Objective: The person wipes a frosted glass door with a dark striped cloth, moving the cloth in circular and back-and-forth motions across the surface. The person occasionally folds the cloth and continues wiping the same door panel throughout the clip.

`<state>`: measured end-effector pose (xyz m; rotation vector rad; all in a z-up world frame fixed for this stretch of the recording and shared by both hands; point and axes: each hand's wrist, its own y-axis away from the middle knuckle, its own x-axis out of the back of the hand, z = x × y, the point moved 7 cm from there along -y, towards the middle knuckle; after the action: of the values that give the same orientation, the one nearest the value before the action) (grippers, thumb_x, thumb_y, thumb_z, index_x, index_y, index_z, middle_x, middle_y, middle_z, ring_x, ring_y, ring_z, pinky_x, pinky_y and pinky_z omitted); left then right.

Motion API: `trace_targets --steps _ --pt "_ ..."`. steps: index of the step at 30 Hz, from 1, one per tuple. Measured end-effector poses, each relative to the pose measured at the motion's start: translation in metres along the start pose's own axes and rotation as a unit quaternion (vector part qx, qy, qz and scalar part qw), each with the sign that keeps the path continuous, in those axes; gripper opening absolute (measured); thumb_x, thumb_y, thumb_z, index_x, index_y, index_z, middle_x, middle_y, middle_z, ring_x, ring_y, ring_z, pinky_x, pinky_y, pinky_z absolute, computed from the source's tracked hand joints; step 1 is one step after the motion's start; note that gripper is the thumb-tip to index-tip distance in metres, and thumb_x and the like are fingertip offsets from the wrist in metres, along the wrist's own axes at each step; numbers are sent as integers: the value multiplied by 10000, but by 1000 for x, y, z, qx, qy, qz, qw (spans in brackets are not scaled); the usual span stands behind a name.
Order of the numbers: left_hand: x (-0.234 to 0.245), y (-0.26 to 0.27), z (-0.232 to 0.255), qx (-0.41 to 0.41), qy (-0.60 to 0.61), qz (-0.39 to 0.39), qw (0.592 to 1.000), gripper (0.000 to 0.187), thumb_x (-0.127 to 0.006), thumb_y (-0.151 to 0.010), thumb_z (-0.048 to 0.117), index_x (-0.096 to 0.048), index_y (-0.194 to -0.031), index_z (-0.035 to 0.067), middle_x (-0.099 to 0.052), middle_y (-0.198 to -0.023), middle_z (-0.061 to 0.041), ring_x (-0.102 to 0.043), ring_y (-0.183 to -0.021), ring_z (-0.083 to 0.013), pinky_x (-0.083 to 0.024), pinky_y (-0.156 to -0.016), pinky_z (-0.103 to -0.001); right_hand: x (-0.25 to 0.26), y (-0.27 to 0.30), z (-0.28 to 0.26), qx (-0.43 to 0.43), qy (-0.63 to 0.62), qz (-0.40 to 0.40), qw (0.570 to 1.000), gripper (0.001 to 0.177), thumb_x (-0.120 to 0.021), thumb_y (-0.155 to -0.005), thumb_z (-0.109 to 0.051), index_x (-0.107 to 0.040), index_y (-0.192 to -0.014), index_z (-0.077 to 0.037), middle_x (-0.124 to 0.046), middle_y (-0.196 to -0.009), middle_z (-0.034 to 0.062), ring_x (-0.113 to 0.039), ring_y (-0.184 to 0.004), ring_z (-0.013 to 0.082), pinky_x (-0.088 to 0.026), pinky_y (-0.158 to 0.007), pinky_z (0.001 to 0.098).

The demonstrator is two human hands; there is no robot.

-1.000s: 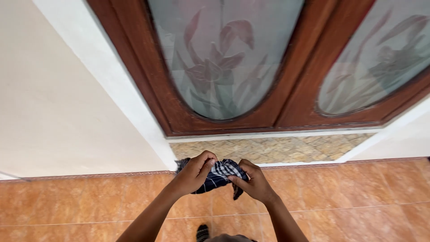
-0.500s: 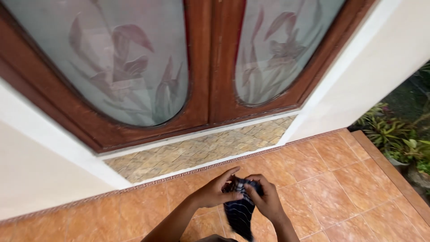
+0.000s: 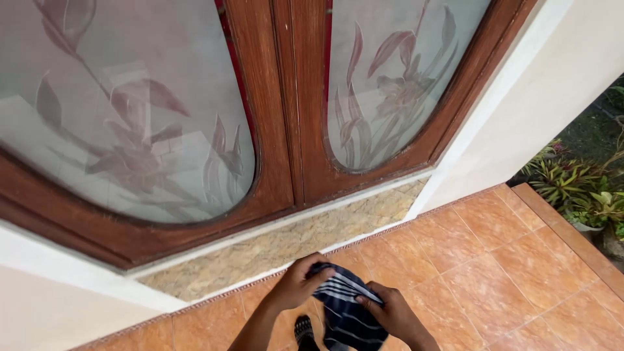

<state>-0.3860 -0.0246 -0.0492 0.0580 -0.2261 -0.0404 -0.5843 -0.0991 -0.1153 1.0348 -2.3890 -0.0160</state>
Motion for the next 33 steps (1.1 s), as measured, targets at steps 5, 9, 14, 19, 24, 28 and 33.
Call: trace_targets --steps 5,9,14,19,24,28,33 --pt "101 -14 -30 39 2 169 985 199 -668 -979 288 -721 -964 97 -675 -836 23 -607 -782 -90 -463 -722 -245 -5 -105 -4 75 -29 -5 997 191 -764 -916 -275 -740 -824 -110 -681 -825 1 -646 -735 129 -482 -668 282" --pt "169 -21 -72 42 4 285 958 166 -740 -922 243 -768 -948 81 -723 -869 18 -629 -855 -89 -473 -797 -244 0 -188 -43 109 -82 -4 991 99 -815 -873 -172 -761 -833 -99 -722 -738 -20 -602 -686 81 -470 -617 248" --pt "217 -17 -93 119 13 378 918 191 -808 -887 266 -745 -890 86 -656 -770 8 -562 -744 -96 -432 -696 -251 5 -252 -83 149 -171 2 974 101 -809 -892 -173 -781 -917 -79 -672 -766 -33 -516 -703 95 -425 -661 257" --pt "227 -19 -97 157 5 377 913 199 -897 -833 240 -763 -898 109 -640 -792 34 -528 -736 -94 -383 -692 -231 4 -276 -74 181 -241 -37 953 227 -717 -975 -205 -657 -795 -80 -560 -751 -42 -516 -732 90 -403 -670 266" --pt "192 -35 -97 183 98 298 932 244 -960 -792 120 -727 -825 55 -605 -661 -15 -542 -586 -108 -462 -514 -265 32 -297 -68 225 -244 -93 939 208 -678 -987 -183 -706 -823 -57 -613 -761 -56 -544 -741 66 -434 -674 249" --pt "163 -54 -99 214 50 327 919 157 -902 -832 184 -797 -835 67 -634 -686 17 -524 -647 -89 -395 -599 -244 70 -306 -57 174 -247 -150 941 214 -684 -993 -159 -708 -817 -40 -608 -755 -43 -540 -726 67 -420 -636 253" --pt "131 -76 -76 160 25 420 893 158 -853 -862 200 -764 -873 71 -712 -798 9 -610 -786 -99 -461 -744 -250 119 -301 -59 169 -239 -226 929 241 -635 -1009 -186 -733 -864 -20 -695 -808 -23 -619 -773 80 -480 -668 269"
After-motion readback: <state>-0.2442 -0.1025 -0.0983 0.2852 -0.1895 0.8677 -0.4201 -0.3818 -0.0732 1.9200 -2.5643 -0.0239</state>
